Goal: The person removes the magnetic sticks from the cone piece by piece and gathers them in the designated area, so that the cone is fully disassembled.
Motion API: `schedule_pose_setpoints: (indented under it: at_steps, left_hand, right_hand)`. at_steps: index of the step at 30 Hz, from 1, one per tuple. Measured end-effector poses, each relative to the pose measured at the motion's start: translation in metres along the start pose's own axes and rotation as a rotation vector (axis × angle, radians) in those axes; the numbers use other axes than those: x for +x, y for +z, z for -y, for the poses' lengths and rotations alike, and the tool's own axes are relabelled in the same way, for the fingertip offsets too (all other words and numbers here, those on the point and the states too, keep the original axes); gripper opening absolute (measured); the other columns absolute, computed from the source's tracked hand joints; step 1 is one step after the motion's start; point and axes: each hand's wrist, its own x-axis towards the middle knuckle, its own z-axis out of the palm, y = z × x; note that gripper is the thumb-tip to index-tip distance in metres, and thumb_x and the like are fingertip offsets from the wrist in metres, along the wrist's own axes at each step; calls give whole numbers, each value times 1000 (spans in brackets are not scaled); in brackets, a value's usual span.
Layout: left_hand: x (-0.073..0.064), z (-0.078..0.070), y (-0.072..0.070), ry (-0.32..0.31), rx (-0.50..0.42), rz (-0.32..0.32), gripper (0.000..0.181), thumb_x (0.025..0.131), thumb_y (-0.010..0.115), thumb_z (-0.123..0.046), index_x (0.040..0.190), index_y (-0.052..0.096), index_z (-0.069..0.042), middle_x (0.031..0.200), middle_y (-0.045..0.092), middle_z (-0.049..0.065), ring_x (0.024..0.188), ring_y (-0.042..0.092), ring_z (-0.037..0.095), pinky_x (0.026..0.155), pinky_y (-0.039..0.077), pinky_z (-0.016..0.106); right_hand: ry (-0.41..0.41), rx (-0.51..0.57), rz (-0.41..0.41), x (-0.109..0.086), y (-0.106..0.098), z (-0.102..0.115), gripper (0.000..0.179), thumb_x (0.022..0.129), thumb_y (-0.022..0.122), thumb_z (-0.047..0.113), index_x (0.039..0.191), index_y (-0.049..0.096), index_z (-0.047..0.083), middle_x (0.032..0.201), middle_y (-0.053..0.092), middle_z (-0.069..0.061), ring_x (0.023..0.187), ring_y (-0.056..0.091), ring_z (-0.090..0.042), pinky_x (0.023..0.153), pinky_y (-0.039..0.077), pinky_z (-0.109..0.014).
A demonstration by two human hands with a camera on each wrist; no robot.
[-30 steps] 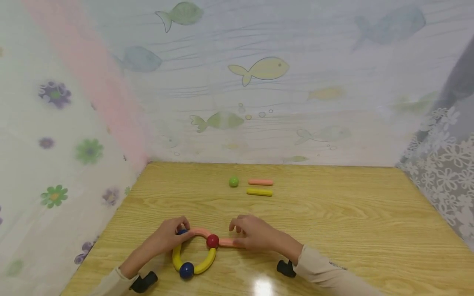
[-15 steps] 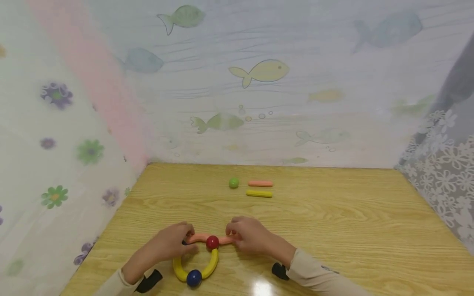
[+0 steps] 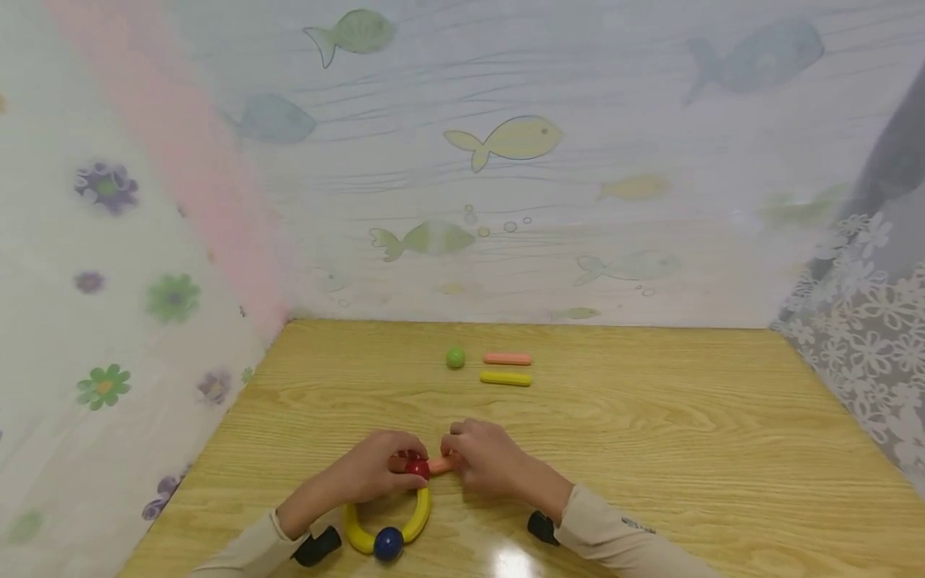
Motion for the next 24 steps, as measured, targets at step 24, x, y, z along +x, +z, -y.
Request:
schedule_pose_setpoints:
  at_steps: [24]
  left_hand:
    - [-4, 14, 2, -37, -141, -57, 26, 82, 75, -30, 98, 68, -12, 92, 62, -3, 79, 55, 10, 67, 47, 23]
  right_hand:
    - [179, -46, -76, -24, -33, -57, 22, 81, 69, -3, 94, 66, 15, 90, 63, -2, 66, 54, -13, 55, 43, -27]
